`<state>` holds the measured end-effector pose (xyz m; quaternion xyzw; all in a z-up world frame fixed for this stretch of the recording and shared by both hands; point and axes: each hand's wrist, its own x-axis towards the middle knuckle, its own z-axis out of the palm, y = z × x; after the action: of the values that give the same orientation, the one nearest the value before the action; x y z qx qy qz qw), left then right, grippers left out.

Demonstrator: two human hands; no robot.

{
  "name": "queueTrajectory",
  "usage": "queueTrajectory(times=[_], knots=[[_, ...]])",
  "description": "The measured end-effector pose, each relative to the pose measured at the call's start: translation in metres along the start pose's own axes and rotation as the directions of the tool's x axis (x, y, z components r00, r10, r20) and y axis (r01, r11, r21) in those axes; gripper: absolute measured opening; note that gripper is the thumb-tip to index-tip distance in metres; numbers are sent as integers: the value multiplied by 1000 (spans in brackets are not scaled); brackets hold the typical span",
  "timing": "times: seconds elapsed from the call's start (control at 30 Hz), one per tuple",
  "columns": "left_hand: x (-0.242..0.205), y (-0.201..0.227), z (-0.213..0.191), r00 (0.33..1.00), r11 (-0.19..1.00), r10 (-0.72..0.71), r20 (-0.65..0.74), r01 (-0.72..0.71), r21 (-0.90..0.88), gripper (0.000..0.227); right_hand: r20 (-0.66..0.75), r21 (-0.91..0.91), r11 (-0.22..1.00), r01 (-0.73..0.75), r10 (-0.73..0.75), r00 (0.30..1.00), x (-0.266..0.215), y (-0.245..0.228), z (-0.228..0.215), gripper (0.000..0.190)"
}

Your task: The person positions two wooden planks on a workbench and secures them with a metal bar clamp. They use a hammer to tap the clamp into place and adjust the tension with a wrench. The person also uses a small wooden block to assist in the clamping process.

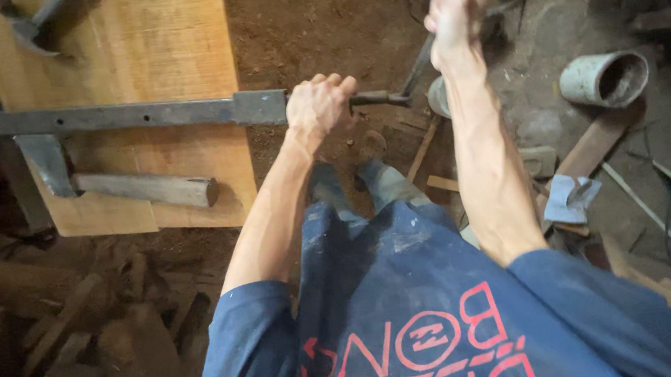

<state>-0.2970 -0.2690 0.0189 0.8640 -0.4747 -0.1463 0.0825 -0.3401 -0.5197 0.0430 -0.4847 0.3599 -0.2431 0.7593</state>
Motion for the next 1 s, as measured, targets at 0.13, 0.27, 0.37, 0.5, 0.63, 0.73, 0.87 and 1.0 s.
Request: queueTrajectory(times=[0.13,0.27,0.37,0.5,0.63,0.73,0.87,1.0], knots=[[-3,-5,-2,999,999,-29,-36,28,-21,23,42,138,989,48,-54,998,-35,-1,-5,46],[-4,0,-1,998,996,-61,14,62,-69,23,69,130,972,197,-207,976,-77,1,-21,39],[-3,1,2,997,998,-29,-75,24,-60,18,185,190,955,229,-263,947,-108,3,-37,33],[-3,-5,8,1000,998,-23,10,24,-62,24,253,79,908,412,-418,873,-140,4,-46,22],[4,-10,16,997,1000,13,-74,-15,-21,16,380,-152,855,495,-412,828,-164,-11,-55,20],[-4,-4,27,997,1000,-4,-80,3,-14,15,448,-244,830,502,-363,817,-178,-22,-65,24],[9,-17,22,999,1000,-13,-48,13,2,14,446,-236,820,521,-385,808,-170,-18,-64,25],[6,-12,33,993,999,9,-120,-5,35,14,512,-185,770,610,-454,729,-196,1,-82,30]])
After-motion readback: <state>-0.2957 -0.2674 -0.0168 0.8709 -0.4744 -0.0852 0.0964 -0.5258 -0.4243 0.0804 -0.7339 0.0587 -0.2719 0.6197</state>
